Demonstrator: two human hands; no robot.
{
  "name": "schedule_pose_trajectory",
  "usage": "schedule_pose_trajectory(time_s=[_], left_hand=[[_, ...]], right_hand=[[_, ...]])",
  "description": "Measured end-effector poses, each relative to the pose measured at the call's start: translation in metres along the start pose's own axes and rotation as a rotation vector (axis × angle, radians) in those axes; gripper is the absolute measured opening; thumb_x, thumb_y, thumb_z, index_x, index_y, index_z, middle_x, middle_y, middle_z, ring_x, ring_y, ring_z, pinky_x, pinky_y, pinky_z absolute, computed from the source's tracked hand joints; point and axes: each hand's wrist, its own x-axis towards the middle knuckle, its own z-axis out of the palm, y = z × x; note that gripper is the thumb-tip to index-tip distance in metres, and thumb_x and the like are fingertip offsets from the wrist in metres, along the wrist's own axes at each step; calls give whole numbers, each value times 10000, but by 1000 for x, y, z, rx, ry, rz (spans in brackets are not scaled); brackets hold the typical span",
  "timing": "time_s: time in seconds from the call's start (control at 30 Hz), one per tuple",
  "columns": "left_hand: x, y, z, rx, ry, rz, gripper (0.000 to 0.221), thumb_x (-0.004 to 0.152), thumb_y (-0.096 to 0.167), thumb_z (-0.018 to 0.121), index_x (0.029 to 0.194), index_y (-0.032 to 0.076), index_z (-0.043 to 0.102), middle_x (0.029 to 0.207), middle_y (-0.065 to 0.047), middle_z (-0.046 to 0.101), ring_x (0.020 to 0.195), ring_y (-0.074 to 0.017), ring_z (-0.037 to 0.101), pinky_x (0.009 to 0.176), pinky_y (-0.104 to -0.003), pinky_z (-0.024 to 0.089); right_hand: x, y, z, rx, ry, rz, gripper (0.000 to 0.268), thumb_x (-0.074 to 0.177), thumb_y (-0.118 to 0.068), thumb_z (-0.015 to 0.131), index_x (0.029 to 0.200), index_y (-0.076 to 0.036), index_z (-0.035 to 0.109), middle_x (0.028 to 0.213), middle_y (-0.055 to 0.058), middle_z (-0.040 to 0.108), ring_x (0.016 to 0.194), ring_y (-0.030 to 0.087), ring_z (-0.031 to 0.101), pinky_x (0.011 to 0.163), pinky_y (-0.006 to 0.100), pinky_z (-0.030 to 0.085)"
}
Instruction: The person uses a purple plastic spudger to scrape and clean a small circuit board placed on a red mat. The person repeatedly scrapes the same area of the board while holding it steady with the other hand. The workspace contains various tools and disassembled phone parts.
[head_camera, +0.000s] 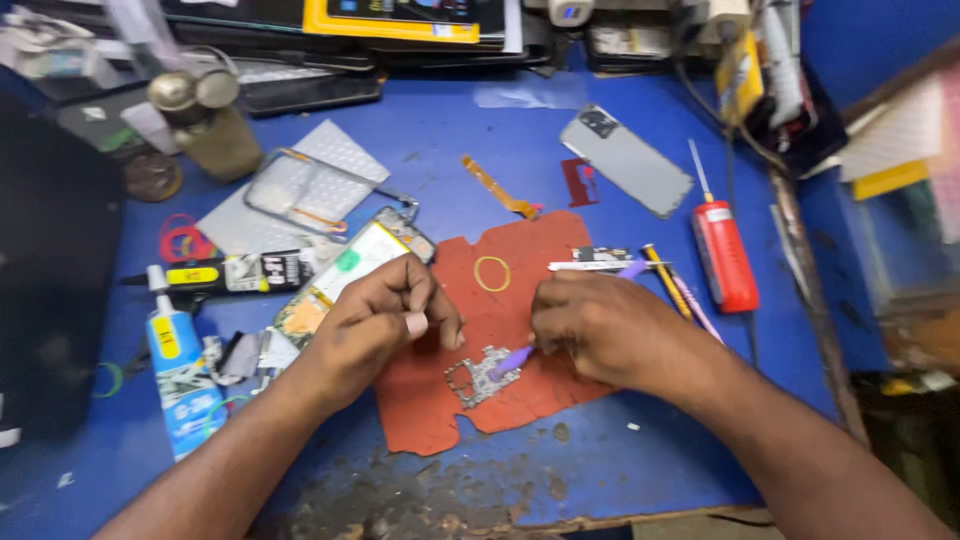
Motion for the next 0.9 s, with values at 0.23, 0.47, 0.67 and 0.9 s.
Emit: schedule_pose_trajectory(time_s=[0.23, 0.47, 0.67, 0.9], left_hand=[[-1, 2, 18, 812, 106, -198, 93, 806, 35, 531, 890, 62, 502, 790, -91, 616, 718, -198, 575, 690, -356, 495], [0, 9, 25, 1292, 24, 206, 197, 742, 36, 628, 936, 69, 619, 904, -112, 641, 966, -327, 617, 934, -454, 486], [-1, 9, 32, 1403, -100, 326, 366, 723, 126, 707, 1080, 66, 654, 1213, -111, 656, 1293, -305, 535, 1198, -583, 246], [0, 12, 34, 1477, -218, 231, 613, 621, 228, 778, 1196, 71, 635, 1448, -170, 487, 1463, -364, 308, 1186, -619, 180]], right_hand=[[0, -11, 10, 0, 44, -229, 223, 617, 40, 652, 817, -55, 677, 902, 87, 635, 908, 320, 624, 726, 451, 502], [2, -8, 8, -43, 37, -238, 204, 590, 19, 671, 786, -41, 668, 868, 101, 630, 874, 340, 621, 698, 453, 504], [2, 4, 6, -55, 61, -178, 232, 581, 30, 661, 797, -56, 671, 911, 86, 644, 896, 329, 635, 726, 437, 527], [3, 4, -2, -81, 59, -85, 240, 650, 42, 685, 848, -93, 704, 906, 39, 668, 905, 288, 651, 732, 425, 529]])
